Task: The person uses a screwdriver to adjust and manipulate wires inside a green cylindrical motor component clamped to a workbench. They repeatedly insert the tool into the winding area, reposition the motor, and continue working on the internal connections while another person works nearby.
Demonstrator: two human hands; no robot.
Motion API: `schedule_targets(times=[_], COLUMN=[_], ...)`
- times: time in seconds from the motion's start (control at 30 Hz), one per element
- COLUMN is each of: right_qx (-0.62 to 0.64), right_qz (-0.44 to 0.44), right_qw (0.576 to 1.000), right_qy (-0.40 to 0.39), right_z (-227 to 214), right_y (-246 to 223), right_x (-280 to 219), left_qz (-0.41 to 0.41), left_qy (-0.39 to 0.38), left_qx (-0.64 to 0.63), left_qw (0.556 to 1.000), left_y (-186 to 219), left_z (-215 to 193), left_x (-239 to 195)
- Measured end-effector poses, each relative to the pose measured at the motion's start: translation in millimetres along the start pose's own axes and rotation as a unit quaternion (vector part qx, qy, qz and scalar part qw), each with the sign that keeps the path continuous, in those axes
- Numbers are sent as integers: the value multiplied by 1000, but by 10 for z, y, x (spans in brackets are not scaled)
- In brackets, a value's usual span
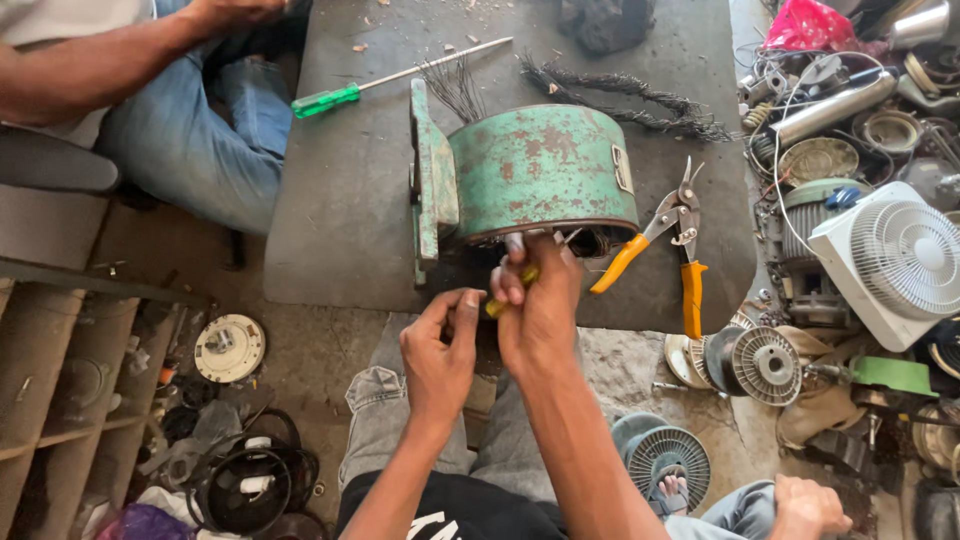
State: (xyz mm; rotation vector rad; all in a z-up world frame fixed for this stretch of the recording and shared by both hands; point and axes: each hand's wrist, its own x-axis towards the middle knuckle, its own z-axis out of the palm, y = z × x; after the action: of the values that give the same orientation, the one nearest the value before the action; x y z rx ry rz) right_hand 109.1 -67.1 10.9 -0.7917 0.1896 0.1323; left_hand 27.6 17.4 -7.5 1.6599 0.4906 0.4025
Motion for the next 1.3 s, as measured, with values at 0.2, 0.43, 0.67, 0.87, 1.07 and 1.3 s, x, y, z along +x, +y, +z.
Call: schedule_targets(times=[0.2, 0.43, 0.67, 0.87, 1.07, 1.3], right_qx=[-93, -125, -78, -137, -112, -484], right_qz=[-5, -69, -69, -95, -31, -28], right_qw=[986, 983, 981, 976, 991, 874], right_qy=[141, 119, 162, 141, 66, -15], right_z=[162, -11, 114, 222, 57, -283], right_y=[-50, 106, 187, 150, -16, -235], right_x=[-80, 81, 226, 374, 328, -442], left_qz=[-8, -16, -48, -103, -93, -52], left_qy=[-10, -21, -37, -55, -100, -116], left_qx=[41, 87, 93, 112, 124, 142], left_qw=[999, 996, 994, 987, 983, 982], left_y=[-36, -194, -183, -185, -260, -200], left_z=[-192, -377, -509, -609, -578, -397], left_x=[-95, -293, -397, -459, -446, -327])
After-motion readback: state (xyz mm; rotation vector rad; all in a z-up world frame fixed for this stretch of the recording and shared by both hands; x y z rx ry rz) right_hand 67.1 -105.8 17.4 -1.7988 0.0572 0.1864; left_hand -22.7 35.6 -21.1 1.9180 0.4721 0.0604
